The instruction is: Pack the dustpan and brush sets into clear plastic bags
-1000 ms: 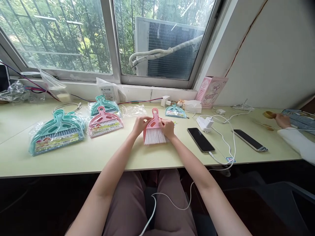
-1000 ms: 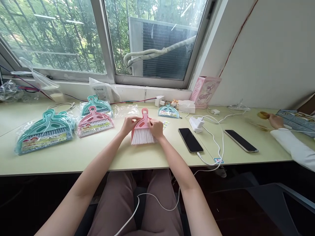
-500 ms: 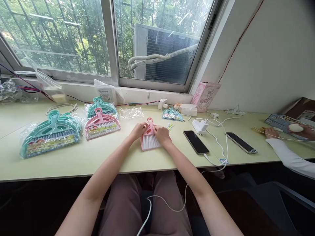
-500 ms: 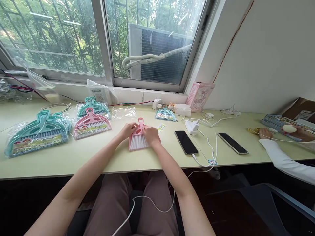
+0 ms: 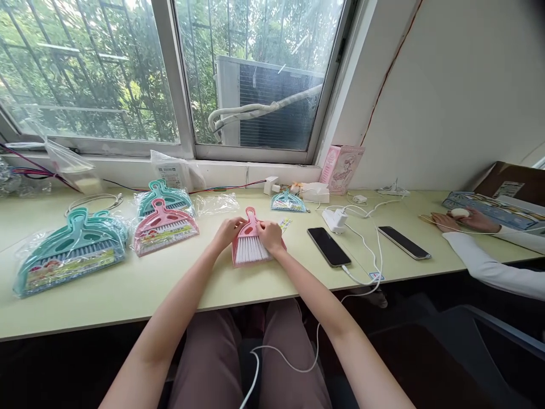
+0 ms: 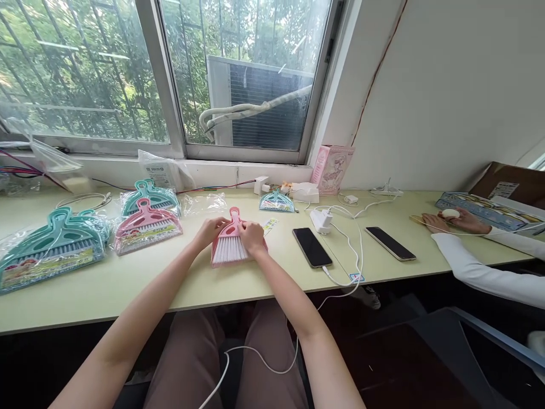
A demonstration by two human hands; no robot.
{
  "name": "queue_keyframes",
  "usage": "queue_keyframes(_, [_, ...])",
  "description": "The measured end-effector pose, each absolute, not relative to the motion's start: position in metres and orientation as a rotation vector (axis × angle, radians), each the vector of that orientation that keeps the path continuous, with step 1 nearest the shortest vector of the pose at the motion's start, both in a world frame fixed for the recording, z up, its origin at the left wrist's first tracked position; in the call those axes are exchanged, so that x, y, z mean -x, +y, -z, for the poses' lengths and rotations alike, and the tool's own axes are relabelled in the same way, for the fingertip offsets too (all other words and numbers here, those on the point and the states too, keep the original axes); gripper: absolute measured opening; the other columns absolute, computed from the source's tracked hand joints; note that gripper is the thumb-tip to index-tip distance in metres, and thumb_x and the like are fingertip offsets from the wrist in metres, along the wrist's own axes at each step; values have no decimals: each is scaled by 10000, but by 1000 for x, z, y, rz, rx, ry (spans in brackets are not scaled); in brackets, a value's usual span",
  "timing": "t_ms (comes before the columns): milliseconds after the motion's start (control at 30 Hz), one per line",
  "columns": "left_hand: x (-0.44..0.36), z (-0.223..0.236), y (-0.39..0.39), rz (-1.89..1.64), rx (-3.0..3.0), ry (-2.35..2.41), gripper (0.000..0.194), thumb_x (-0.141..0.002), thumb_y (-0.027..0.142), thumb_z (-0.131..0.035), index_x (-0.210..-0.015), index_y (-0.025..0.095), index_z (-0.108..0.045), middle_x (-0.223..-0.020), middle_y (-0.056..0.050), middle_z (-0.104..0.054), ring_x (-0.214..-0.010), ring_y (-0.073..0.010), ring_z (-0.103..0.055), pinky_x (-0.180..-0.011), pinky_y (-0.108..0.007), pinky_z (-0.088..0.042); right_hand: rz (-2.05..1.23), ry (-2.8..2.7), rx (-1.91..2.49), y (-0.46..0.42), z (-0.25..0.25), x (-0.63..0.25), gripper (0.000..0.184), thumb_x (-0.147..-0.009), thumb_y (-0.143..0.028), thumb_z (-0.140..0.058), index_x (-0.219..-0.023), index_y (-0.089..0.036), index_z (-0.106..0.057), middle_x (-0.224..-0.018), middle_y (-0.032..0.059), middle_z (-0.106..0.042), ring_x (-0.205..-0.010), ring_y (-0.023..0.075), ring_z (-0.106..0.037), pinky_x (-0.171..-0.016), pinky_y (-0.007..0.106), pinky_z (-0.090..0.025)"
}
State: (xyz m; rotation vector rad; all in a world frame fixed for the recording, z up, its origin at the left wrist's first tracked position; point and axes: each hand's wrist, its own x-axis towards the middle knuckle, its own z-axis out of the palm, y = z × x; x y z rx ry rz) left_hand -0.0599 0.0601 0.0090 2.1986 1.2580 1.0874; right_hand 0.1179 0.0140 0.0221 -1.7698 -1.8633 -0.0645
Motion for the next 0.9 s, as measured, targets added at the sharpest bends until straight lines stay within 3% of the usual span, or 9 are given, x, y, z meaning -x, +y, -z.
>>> queue_keyframes(200, [58,-16,56,-1119,-2226,1250,361,-915,463,-514,-995,209,-757,-957,-97,-781,-849,-236,-735,-771,-324,-548,79,-1805,1649,21,-17,-120,425,-976,-261,-415,-703,-174,-729,-761,75,-731,-683,155,-613,-605,241,-334])
queue_keyframes(333, [59,-16,55,-1130,-2252,1266,313,-921,385,-506,-1007,213,-753,-953,-90,-778,-843,-219,-724,-775,-306,-533,18,-1735,1528,19,-18,-120,424,-943,-248,-432,-559,-179,-599,-618,30,-626,-595,138,-502,-586,243,-320])
queue_keyframes(500, [95,-15,72,-1120,-2236,1620,234,-833,212,-538,-770,197,-763,-762,-93,-757,-713,-225,-687,-683,-299,-491,-53,-1369,1438,3,-34,-133,546,-1007,-277,-212,-547,-197,-494,-526,-4,-442,-533,136,-390,-533,249,-315])
queue_keyframes(567, [107,-17,77,-1211,-2245,1669,251,-831,223,-542,-867,237,-789,-869,-79,-783,-803,-242,-708,-722,-304,-493,21,-1263,1483,1,-42,-144,566,-1018,-303,-189,-576,-190,-524,-539,5,-461,-545,144,-408,-539,258,-313])
queue_keyframes(667, [109,-20,75,-1040,-2340,1687,278,-828,227,-545,-920,253,-806,-917,-69,-790,-848,-255,-708,-733,-309,-486,72,-1320,1612,6,-47,-157,553,-1023,-299,-244,-643,-168,-624,-595,37,-584,-571,154,-486,-574,262,-327])
queue_keyframes(767, [104,-20,69,-822,-2422,1659,277,-860,291,-556,-937,243,-818,-945,-85,-789,-855,-256,-698,-735,-307,-471,131,-1461,1813,14,-41,-164,480,-1008,-315,-375,-713,-157,-719,-710,86,-700,-656,177,-600,-609,260,-343])
queue_keyframes(900, [113,-20,66,-830,-2361,1666,295,-871,397,-575,-923,240,-820,-979,-92,-785,-876,-266,-683,-753,-317,-458,246,-1591,1994,21,-25,-172,451,-1018,-304,-395,-854,-134,-780,-866,150,-755,-790,207,-698,-672,255,-395])
